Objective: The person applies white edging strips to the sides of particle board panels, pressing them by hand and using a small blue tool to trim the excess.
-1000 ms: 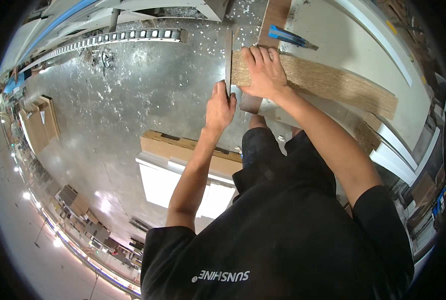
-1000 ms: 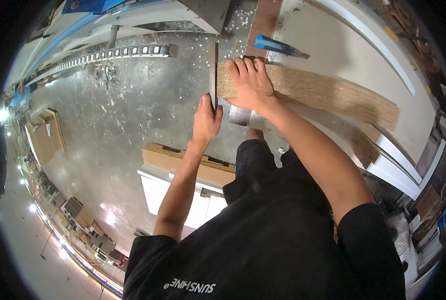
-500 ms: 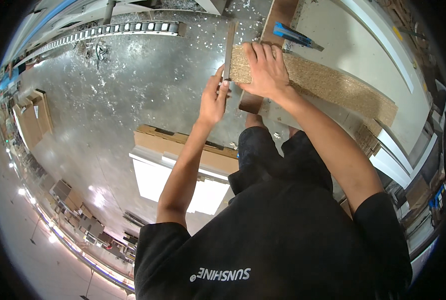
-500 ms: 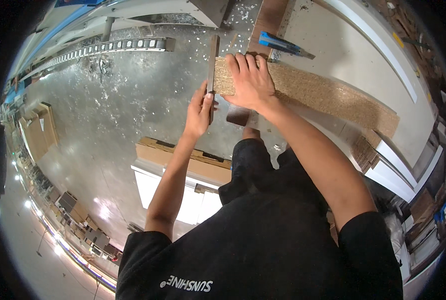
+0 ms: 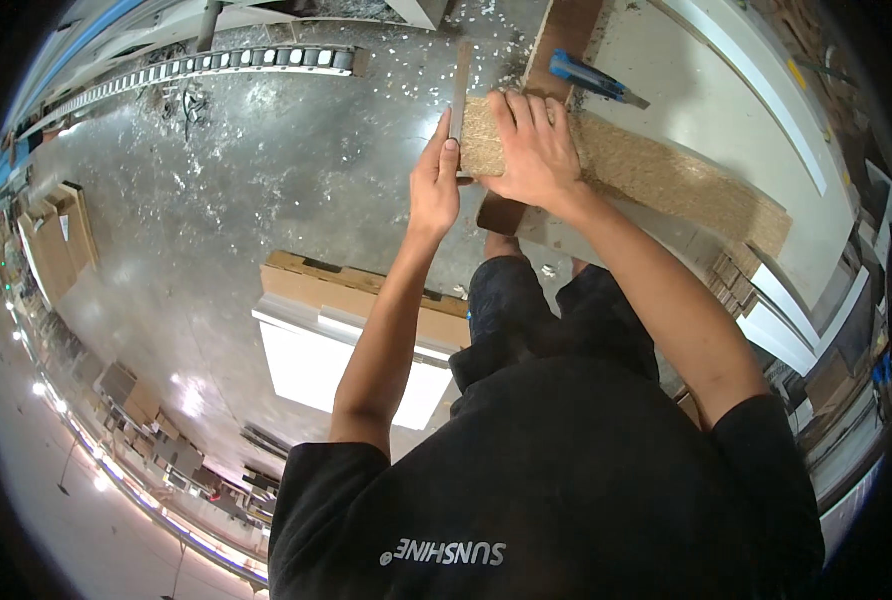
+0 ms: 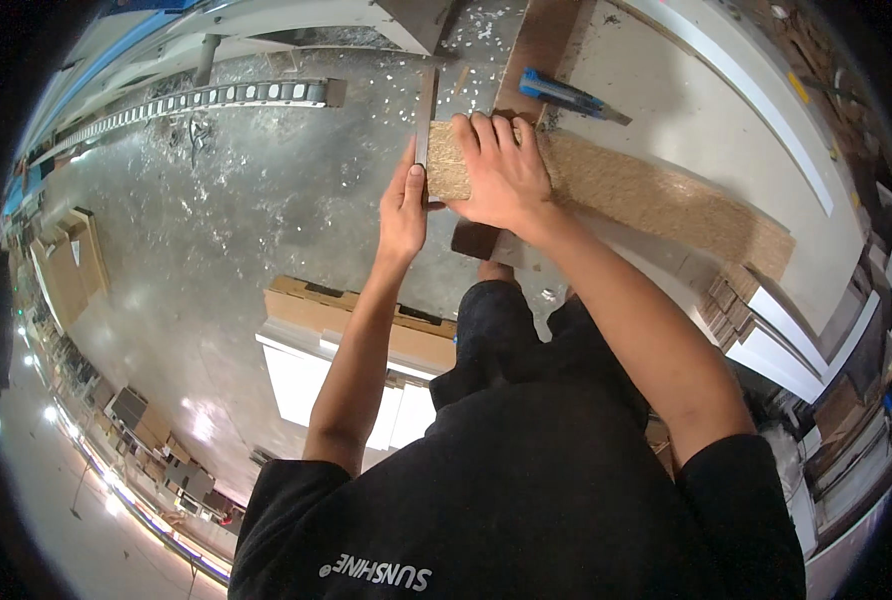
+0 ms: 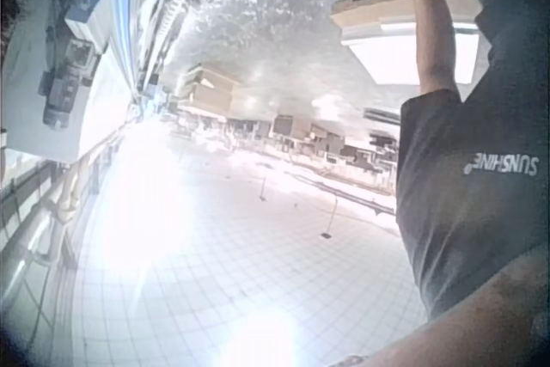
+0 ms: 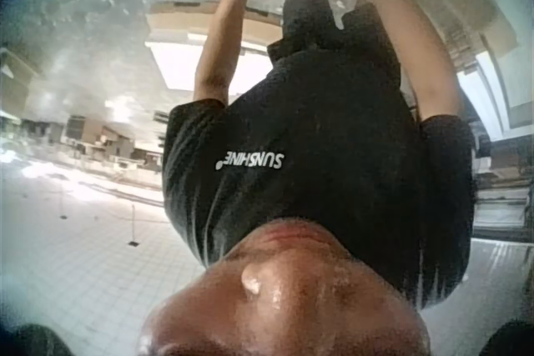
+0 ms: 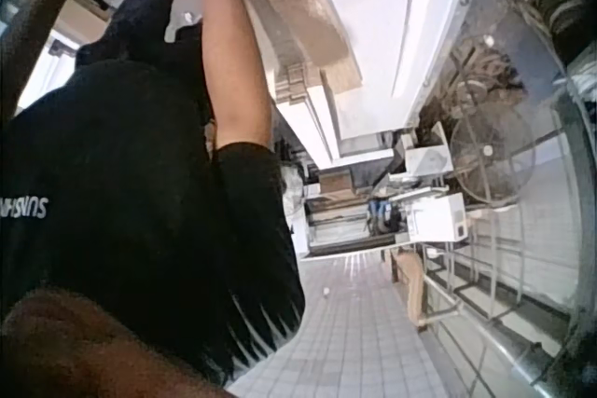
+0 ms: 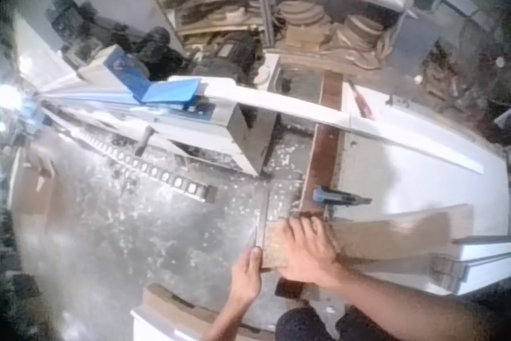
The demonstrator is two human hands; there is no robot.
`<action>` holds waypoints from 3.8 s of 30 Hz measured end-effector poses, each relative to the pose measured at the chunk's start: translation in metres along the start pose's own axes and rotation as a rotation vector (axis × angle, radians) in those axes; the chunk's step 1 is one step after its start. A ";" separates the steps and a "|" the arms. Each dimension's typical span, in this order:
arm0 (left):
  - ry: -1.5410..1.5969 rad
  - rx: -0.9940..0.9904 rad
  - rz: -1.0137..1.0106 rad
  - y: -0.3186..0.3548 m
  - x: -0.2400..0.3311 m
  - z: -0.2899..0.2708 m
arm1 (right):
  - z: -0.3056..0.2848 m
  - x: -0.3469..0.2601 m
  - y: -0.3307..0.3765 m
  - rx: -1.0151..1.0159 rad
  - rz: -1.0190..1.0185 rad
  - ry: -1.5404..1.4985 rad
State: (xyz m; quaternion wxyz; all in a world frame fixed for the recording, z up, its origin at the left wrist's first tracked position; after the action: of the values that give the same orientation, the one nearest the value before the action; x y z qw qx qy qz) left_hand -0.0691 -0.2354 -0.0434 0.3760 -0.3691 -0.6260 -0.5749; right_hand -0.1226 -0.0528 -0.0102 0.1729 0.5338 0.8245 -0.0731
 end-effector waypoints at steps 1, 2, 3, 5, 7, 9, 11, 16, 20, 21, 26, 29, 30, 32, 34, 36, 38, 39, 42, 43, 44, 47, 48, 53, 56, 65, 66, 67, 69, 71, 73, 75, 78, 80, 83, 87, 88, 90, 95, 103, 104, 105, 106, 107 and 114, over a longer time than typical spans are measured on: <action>0.002 -0.006 -0.002 -0.001 0.003 0.000 | 0.000 0.000 0.001 -0.002 0.006 0.003; 0.014 -0.037 -0.025 -0.002 0.005 -0.001 | -0.001 0.001 0.001 -0.017 0.013 0.005; 0.026 -0.068 -0.049 -0.003 0.007 -0.001 | -0.001 0.002 0.001 -0.032 0.021 0.006; 0.014 -0.070 -0.041 -0.003 0.008 -0.002 | -0.001 0.001 0.000 -0.032 0.023 0.011; 0.003 -0.070 -0.031 -0.004 0.006 -0.006 | -0.001 0.000 -0.001 -0.030 0.023 0.015; -0.093 -0.077 -0.010 -0.004 0.004 -0.011 | -0.001 -0.002 -0.003 -0.027 0.002 0.022; -0.130 -0.087 -0.005 -0.005 0.008 -0.008 | 0.000 0.000 -0.002 -0.025 0.009 0.023; -0.302 -0.136 0.014 -0.012 -0.001 -0.016 | -0.001 0.004 0.001 0.050 -0.014 0.020; 0.320 0.066 -0.100 -0.025 -0.043 -0.037 | -0.004 -0.005 -0.005 0.003 -0.013 0.007; 0.387 -0.047 -0.173 -0.035 -0.055 -0.048 | -0.004 -0.010 -0.005 0.013 -0.020 -0.018; 0.370 -0.097 -0.341 -0.062 -0.055 -0.009 | 0.002 -0.001 -0.003 0.058 -0.036 0.047; 0.268 -0.194 -0.415 -0.066 -0.025 -0.009 | -0.001 0.001 -0.004 0.043 -0.049 0.083; 0.266 -0.192 -0.422 -0.067 -0.031 -0.011 | -0.001 0.001 -0.004 0.032 -0.054 0.098; 0.190 -0.227 -0.274 -0.068 -0.039 -0.017 | 0.000 -0.004 -0.008 0.024 -0.056 0.048; 0.199 -0.227 -0.191 -0.062 -0.027 -0.009 | 0.000 -0.001 -0.006 0.018 -0.033 0.013; 0.205 -0.232 -0.104 -0.057 -0.007 -0.001 | 0.001 0.001 -0.006 -0.018 -0.003 0.021; 0.119 -0.154 0.050 -0.053 0.000 0.004 | 0.000 -0.001 -0.007 -0.024 0.012 -0.014; 0.113 -0.163 0.048 -0.052 0.000 0.005 | 0.000 -0.002 -0.008 -0.027 0.016 -0.045; -0.052 -0.084 0.162 -0.050 -0.009 -0.002 | -0.001 -0.007 -0.010 -0.016 0.013 -0.043; -0.064 -0.080 0.153 -0.051 -0.006 0.000 | -0.001 -0.004 -0.008 -0.005 0.023 -0.039; -0.076 -0.075 0.146 -0.053 -0.003 0.001 | -0.002 -0.002 -0.008 -0.003 0.024 -0.037; -0.301 -0.054 0.078 -0.051 0.018 0.005 | -0.004 0.003 -0.003 0.040 0.025 -0.041; -0.299 -0.066 0.095 -0.054 0.028 0.007 | -0.005 0.006 -0.001 0.067 0.023 -0.053; -0.790 -0.034 0.525 -0.084 0.120 0.049 | -0.001 0.004 0.001 -0.062 0.019 -0.081; -1.039 -0.341 0.915 -0.089 0.147 0.139 | 0.016 0.013 0.013 0.345 -0.164 -0.140; -1.171 -0.519 0.884 -0.127 0.113 0.213 | 0.016 0.015 0.000 -0.280 0.041 -0.204; -1.226 -0.420 0.911 -0.131 0.114 0.197 | 0.013 0.017 0.005 -0.278 0.046 -0.208; -1.232 -0.419 0.906 -0.134 0.114 0.185 | 0.009 0.015 0.010 -0.139 -0.021 -0.107; -1.407 -0.556 0.964 -0.143 0.109 0.171 | 0.005 0.014 0.007 -0.228 -0.051 0.018; -1.355 -0.531 1.027 -0.155 0.101 0.163 | -0.002 0.007 0.001 -0.235 -0.058 0.016; -1.197 -0.550 0.953 -0.155 0.106 0.158 | -0.004 0.007 0.000 -0.253 -0.057 0.026; -0.978 -0.420 0.800 -0.142 0.136 0.138 | -0.003 0.011 0.002 -0.166 0.006 0.066; -0.523 -0.076 0.536 -0.119 0.119 0.061 | -0.010 0.003 -0.006 -0.247 0.059 -0.003; -0.294 0.030 0.435 -0.094 0.071 0.007 | -0.008 0.000 -0.002 -0.111 0.006 0.036; -0.140 0.069 0.272 -0.030 -0.026 -0.036 | 0.005 0.003 -0.002 0.064 0.019 -0.035; -0.056 0.104 0.161 0.049 -0.106 -0.034 | 0.002 -0.004 -0.004 -0.016 0.008 0.017; -0.004 0.052 0.136 0.060 -0.113 -0.029 | 0.002 -0.007 -0.005 -0.040 -0.008 0.022; 0.028 0.070 0.119 0.064 -0.112 -0.015 | 0.001 -0.006 -0.006 0.029 -0.024 0.109; 0.065 0.080 0.086 0.057 -0.108 -0.012 | 0.002 -0.006 -0.008 0.007 -0.056 0.172; -0.040 0.042 0.091 0.058 -0.108 -0.016 | 0.001 -0.010 -0.009 -0.014 -0.052 0.195; -0.041 0.038 0.087 0.058 -0.110 -0.016 | 0.001 -0.009 -0.009 -0.017 -0.048 0.194; -0.025 0.032 0.102 0.058 -0.111 -0.018 | 0.001 -0.008 -0.009 -0.019 -0.055 0.196; -0.011 0.024 0.115 0.057 -0.112 -0.019 | 0.001 -0.008 -0.009 -0.020 -0.059 0.197; -0.016 0.016 0.111 0.057 -0.113 -0.019 | 0.001 -0.007 -0.009 -0.021 -0.049 0.193; -0.079 0.048 0.134 0.044 -0.119 -0.015 | 0.001 -0.005 -0.010 0.006 -0.068 0.187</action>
State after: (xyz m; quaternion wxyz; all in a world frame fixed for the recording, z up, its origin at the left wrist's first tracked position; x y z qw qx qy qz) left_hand 0.0236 -0.2511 -0.1295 0.3973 -0.4233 -0.6279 -0.5184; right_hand -0.1293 -0.0618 -0.0094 0.0907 0.5104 0.8546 -0.0312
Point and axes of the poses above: each hand's wrist, its own y-axis away from the middle knuckle, its own z-axis out of the palm, x = y × z, the point moved 1 cm from there along -y, towards the middle knuckle, and after that the axes turned 2 degrees about x, right-handed, at the moved point
